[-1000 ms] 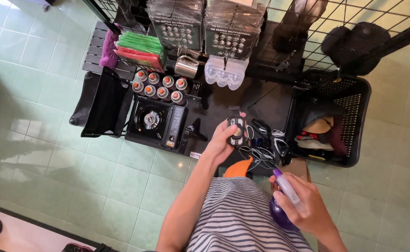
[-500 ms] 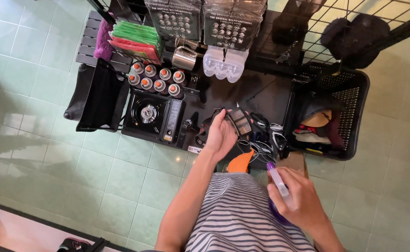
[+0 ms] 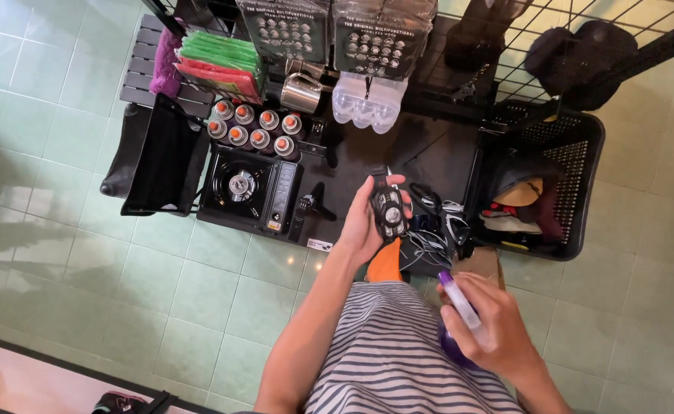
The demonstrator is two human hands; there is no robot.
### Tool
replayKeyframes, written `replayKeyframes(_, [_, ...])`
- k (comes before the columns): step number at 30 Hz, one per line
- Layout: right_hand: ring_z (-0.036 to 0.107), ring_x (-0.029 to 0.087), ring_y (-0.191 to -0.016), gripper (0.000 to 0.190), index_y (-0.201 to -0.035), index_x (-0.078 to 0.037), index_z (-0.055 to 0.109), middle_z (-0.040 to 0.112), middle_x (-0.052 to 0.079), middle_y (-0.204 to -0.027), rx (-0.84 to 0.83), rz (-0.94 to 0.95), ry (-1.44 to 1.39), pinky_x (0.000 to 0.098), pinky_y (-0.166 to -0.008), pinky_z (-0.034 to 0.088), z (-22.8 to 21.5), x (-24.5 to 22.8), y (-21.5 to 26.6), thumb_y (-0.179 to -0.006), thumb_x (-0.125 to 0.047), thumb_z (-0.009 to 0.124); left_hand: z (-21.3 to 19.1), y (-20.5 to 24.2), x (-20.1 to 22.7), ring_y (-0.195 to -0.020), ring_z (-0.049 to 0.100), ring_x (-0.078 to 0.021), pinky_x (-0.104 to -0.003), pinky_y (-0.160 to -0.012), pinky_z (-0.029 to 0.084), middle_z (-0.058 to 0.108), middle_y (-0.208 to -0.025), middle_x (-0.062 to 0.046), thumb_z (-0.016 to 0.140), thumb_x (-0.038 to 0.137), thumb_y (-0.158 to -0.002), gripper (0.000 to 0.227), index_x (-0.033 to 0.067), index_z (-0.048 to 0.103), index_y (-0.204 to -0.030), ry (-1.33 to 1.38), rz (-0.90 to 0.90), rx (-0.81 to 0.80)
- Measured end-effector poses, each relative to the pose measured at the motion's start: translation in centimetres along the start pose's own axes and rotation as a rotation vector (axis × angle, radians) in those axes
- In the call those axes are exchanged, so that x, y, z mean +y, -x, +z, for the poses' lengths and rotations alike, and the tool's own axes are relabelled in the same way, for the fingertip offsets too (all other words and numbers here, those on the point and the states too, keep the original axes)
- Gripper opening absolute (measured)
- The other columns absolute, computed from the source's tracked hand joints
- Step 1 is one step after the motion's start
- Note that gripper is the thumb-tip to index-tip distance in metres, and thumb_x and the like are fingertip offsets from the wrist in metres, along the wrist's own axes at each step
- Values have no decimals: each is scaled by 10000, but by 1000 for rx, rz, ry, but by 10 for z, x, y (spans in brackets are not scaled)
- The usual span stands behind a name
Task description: Sorting various items from a laundry basket and then cleaning a small electronic device with a spray bottle and cloth.
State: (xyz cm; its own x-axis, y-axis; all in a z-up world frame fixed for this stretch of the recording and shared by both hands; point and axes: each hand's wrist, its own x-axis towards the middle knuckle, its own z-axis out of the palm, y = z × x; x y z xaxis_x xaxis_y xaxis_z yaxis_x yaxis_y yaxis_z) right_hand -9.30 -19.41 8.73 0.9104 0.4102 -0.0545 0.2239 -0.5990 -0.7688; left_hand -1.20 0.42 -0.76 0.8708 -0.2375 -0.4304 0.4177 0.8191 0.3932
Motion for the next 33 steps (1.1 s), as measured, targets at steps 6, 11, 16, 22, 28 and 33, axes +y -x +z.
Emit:
replayKeyframes(6, [657,218,-939,263,-899,-68,699,740,11,-863,-49,-14,19,347,-921,472,-9,3,4,-776,-259,567,-2,0,2,-663,593,-189,-286,-614,482,608,-819,-107,319,378,-988,467,3,545,-1147,-109,50,-119])
replayKeyframes(11, [646,269,-983,329,-985,-31,656,710,86,-954,-93,-7,49,394,-966,456,-8,4,1,-783,-276,570,2,1,3,-631,602,-199,-331,-580,512,625,-795,-124,366,345,-981,420,-12,549,-1108,-12,67,-58])
replayKeyframes(16, [682,183,-751,282,-919,-69,681,731,8,-845,-145,26,-6,337,-815,476,-9,7,-3,-789,-275,539,-2,-5,4,-739,623,-261,-408,-657,531,616,-846,-137,396,380,-962,395,35,566,-1053,114,36,50])
replayKeyframes(22, [692,178,-695,274,-945,-105,680,740,21,-808,14,168,-138,318,-674,512,-12,36,-22,-760,-300,626,-3,1,7,-894,648,-326,-525,-865,504,659,-956,-161,468,435,-925,433,35,567,-1057,287,-67,114])
replayKeyframes(28, [631,182,-786,273,-953,-41,602,690,83,-915,465,163,-172,332,-725,465,-19,114,-111,-824,-233,746,-27,13,4,-994,635,-357,-558,-951,469,670,-1005,-158,504,480,-895,437,59,591,-967,343,-110,299])
replayKeyframes(33, [467,59,-660,290,-931,-67,689,584,-28,-726,642,271,-386,210,-600,399,-23,190,-205,-762,-259,827,-49,33,3,-1018,618,-363,-561,-982,442,663,-1009,-157,527,445,-887,394,66,592,-969,349,-70,421])
